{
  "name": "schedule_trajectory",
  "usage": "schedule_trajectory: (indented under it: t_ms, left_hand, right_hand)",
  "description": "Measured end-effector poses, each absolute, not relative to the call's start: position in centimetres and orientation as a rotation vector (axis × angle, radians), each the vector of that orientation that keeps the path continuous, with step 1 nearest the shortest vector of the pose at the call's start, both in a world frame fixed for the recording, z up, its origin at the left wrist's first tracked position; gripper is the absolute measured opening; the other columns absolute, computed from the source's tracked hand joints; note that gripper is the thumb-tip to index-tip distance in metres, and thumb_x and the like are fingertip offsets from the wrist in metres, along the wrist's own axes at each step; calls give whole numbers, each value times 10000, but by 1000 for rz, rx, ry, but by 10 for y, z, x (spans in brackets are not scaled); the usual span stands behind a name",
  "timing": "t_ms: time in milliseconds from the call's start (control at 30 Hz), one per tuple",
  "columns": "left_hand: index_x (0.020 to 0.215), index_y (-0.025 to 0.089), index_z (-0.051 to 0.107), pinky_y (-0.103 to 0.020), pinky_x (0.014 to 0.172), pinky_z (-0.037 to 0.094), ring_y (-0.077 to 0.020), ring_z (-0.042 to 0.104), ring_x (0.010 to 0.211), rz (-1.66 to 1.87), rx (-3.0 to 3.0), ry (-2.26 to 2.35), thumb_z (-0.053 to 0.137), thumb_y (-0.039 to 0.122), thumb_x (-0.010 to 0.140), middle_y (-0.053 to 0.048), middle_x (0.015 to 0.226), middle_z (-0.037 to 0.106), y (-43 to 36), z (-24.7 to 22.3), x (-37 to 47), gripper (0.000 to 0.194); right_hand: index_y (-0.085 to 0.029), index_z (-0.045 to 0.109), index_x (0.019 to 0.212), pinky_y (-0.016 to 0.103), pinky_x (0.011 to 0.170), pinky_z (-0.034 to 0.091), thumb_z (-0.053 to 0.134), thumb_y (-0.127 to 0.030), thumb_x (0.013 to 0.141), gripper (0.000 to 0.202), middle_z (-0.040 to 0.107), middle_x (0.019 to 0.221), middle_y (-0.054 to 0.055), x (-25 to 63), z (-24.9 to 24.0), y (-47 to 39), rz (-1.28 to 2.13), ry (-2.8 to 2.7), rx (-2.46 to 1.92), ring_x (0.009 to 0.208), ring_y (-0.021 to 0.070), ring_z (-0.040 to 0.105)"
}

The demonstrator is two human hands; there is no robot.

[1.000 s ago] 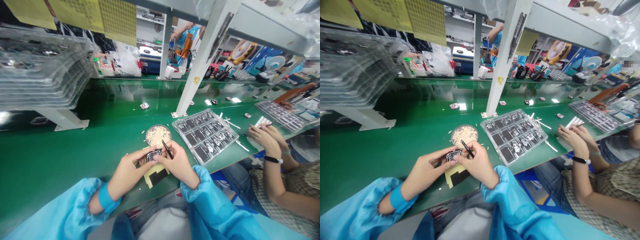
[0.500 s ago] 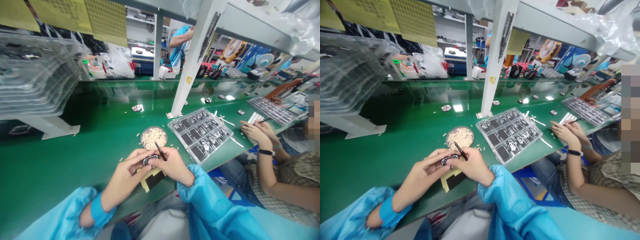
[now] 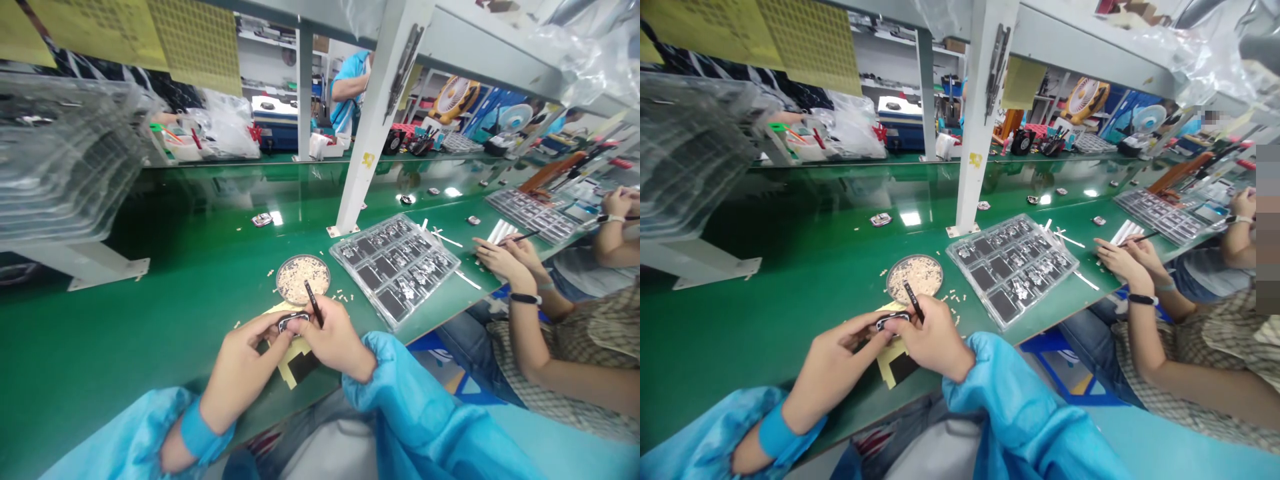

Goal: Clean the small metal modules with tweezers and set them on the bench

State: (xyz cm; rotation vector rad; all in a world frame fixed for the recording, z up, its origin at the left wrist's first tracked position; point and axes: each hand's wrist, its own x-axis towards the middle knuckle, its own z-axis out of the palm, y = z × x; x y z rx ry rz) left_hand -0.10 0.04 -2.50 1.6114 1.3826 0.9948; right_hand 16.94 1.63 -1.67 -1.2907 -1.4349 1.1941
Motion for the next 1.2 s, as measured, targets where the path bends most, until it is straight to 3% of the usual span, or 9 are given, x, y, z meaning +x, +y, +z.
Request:
schedule_trajectory:
  t_ms: [167, 300, 433, 633, 900, 1033, 1200]
  left_hand:
    - [1125, 177, 757, -323, 687, 610, -232, 744, 750, 961, 1450, 1351, 700, 421, 842, -65, 889, 795, 1, -24, -2, 377]
    - [1155, 171, 741, -327, 700, 610, -237, 751, 773, 926, 1375, 1334, 704, 428, 840, -77, 941, 798, 2, -25, -3, 409]
    - [1114, 171, 754, -323, 687, 588, -222, 728, 749, 925, 1477, 1360, 678, 410, 856, -67, 909, 789, 3, -25, -3, 360]
    - [1070, 207, 760, -261, 603, 484, -147, 585, 610, 976, 1853, 1414, 619, 299, 886, 2, 727, 674, 2, -17, -2, 249]
    - [884, 204, 726, -249, 586, 437, -148, 553, 615, 956, 1943, 1456, 612, 266, 882, 12, 680, 608, 2, -17, -1, 130]
    - [981, 213, 744, -248, 585, 425, -146, 529, 609, 952, 1955, 1465, 602, 272, 898, 15, 693, 606, 2, -17, -2, 175]
    - [1093, 224, 751, -261, 626, 440, -171, 570, 670, 916, 1994, 1457, 590, 280, 910, -5, 740, 632, 2, -17, -3, 249]
  right_hand:
    - [-196, 605, 776, 246, 555, 356, 771, -419, 793, 279, 550, 692, -36, 178, -13, 18, 1015, -1588, -1316, 619, 116, 466]
    - [-190, 670, 827, 282, 699, 452, 600, -305, 943, 179, 634, 790, 13, 190, -8, 23, 870, -1650, -1207, 739, 149, 574]
    - [-189, 694, 891, 312, 802, 499, 614, -234, 931, 100, 669, 882, 45, 198, 2, 27, 747, -1696, -1087, 861, 180, 633]
    - [-204, 707, 945, 342, 837, 534, 657, -315, 929, 123, 671, 937, 61, 202, 13, 33, 796, -1936, -911, 907, 197, 647]
    - [-225, 732, 994, 330, 753, 529, 664, -342, 929, 150, 646, 904, 60, 204, -2, 35, 744, -2099, -927, 834, 193, 634]
    - [-259, 741, 1068, 322, 768, 531, 649, -322, 939, 170, 656, 949, 62, 203, -3, 33, 724, -2103, -965, 866, 195, 642]
    - [-261, 757, 981, 303, 772, 526, 671, -285, 919, 108, 651, 932, 44, 201, 0, 38, 758, -2177, -998, 863, 185, 640]
